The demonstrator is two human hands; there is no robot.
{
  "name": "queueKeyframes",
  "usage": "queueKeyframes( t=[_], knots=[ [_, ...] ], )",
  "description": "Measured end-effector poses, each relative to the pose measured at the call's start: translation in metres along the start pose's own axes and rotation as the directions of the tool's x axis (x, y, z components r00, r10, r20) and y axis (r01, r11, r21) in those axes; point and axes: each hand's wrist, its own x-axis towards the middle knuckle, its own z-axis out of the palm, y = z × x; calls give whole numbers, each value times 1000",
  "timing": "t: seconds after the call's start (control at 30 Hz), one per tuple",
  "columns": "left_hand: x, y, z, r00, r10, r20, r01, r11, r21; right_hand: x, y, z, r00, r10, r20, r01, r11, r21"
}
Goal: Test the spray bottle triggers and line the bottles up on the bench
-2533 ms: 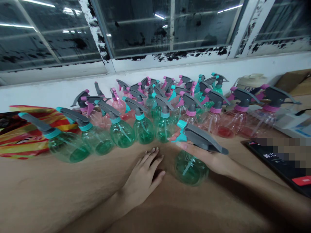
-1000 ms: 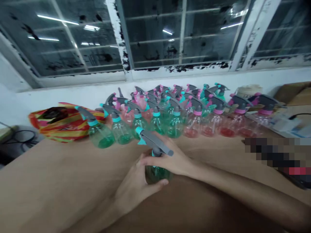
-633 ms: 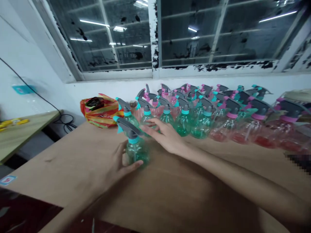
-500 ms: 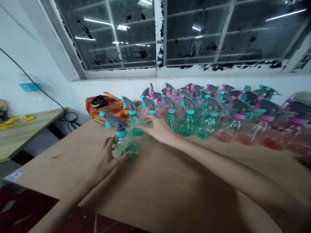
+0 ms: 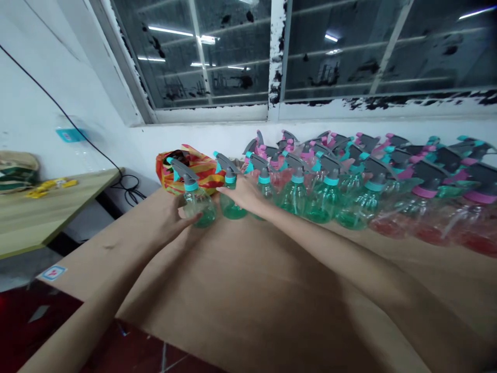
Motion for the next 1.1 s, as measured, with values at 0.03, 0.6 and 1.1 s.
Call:
queueKeyframes(
  t=[0.03,0.6,1.1],
  knots=[
    [4,-1,0,1000,1,16,-1,1000,-17,2,0,1,1000,-3,-2,3,1000,-8],
    [37,-14,15,998,-26,62,32,995,-98,3,1,5,998,-32,-45,28,996,-85],
    [24,-6,15,998,-32,56,37,996,-86,-69,-11,-22,982,-189,6,188,973,-132]
  ],
)
